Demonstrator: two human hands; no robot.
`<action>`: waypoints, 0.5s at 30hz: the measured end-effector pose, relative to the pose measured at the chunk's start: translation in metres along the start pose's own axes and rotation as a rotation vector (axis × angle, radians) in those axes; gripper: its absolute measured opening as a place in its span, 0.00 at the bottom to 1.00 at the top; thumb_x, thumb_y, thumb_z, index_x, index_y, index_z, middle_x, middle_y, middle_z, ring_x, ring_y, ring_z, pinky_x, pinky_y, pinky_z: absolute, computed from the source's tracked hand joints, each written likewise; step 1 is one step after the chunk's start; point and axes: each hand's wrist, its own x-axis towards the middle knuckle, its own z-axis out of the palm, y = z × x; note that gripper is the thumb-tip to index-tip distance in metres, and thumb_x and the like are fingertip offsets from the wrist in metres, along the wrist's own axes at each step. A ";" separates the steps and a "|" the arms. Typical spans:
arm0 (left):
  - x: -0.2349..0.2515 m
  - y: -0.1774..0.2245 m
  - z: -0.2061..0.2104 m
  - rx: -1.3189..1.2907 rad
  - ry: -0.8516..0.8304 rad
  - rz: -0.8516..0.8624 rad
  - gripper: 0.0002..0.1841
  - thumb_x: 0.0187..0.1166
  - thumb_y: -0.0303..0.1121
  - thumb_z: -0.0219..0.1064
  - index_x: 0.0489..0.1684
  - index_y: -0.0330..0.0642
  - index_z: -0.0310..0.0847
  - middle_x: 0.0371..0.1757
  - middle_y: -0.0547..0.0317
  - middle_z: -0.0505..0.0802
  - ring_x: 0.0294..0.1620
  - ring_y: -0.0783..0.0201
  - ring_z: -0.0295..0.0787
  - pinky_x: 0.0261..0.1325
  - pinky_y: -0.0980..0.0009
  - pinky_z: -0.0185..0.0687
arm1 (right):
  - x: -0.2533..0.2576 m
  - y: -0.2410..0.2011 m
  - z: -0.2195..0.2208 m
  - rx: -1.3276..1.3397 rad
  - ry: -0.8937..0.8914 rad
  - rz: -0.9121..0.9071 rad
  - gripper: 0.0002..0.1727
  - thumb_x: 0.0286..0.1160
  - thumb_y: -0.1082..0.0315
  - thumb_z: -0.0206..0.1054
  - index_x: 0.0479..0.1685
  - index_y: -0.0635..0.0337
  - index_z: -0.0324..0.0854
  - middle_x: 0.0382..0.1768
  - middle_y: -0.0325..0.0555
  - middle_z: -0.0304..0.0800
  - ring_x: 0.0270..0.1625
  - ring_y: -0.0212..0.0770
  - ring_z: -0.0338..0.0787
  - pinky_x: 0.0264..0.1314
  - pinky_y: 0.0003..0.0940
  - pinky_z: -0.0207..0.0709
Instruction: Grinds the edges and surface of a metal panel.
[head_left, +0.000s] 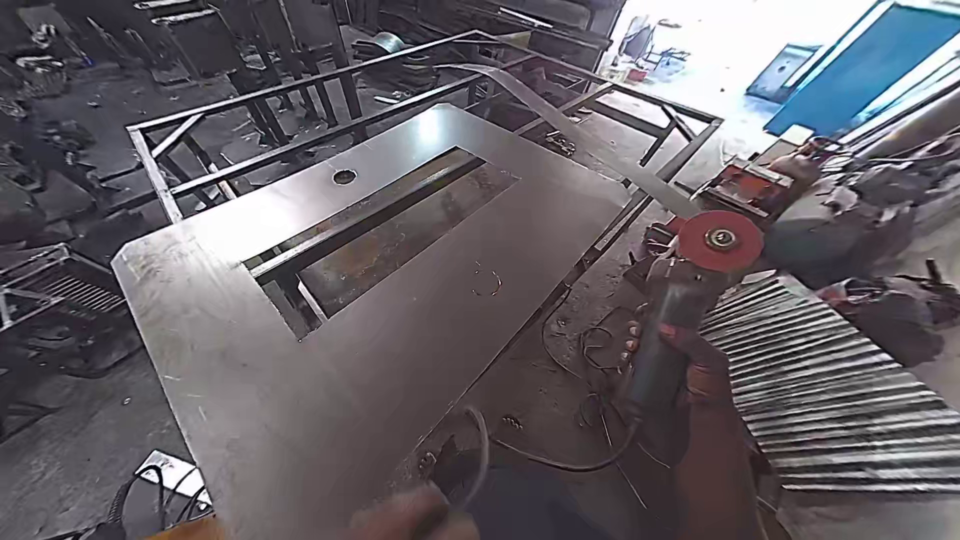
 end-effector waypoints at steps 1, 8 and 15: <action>0.013 -0.003 0.012 0.134 0.083 -0.065 0.11 0.84 0.32 0.62 0.55 0.41 0.87 0.38 0.50 0.92 0.33 0.58 0.90 0.35 0.60 0.88 | 0.007 -0.005 -0.004 0.000 -0.003 -0.001 0.26 0.59 0.59 0.73 0.57 0.62 0.75 0.35 0.46 0.90 0.30 0.39 0.93 0.30 0.35 0.91; 0.109 -0.030 0.102 0.853 0.230 -0.435 0.26 0.59 0.47 0.85 0.54 0.47 0.89 0.55 0.49 0.91 0.50 0.44 0.92 0.28 0.53 0.89 | 0.052 -0.051 -0.055 -0.007 -0.016 0.058 0.29 0.53 0.58 0.76 0.56 0.60 0.75 0.33 0.46 0.89 0.29 0.39 0.92 0.28 0.35 0.90; 0.135 -0.025 0.139 0.913 0.471 -0.535 0.05 0.71 0.30 0.70 0.37 0.41 0.91 0.43 0.48 0.93 0.45 0.43 0.94 0.33 0.49 0.90 | 0.105 -0.076 -0.104 -0.087 -0.116 0.092 0.20 0.53 0.55 0.75 0.43 0.55 0.80 0.29 0.41 0.91 0.26 0.37 0.91 0.27 0.33 0.88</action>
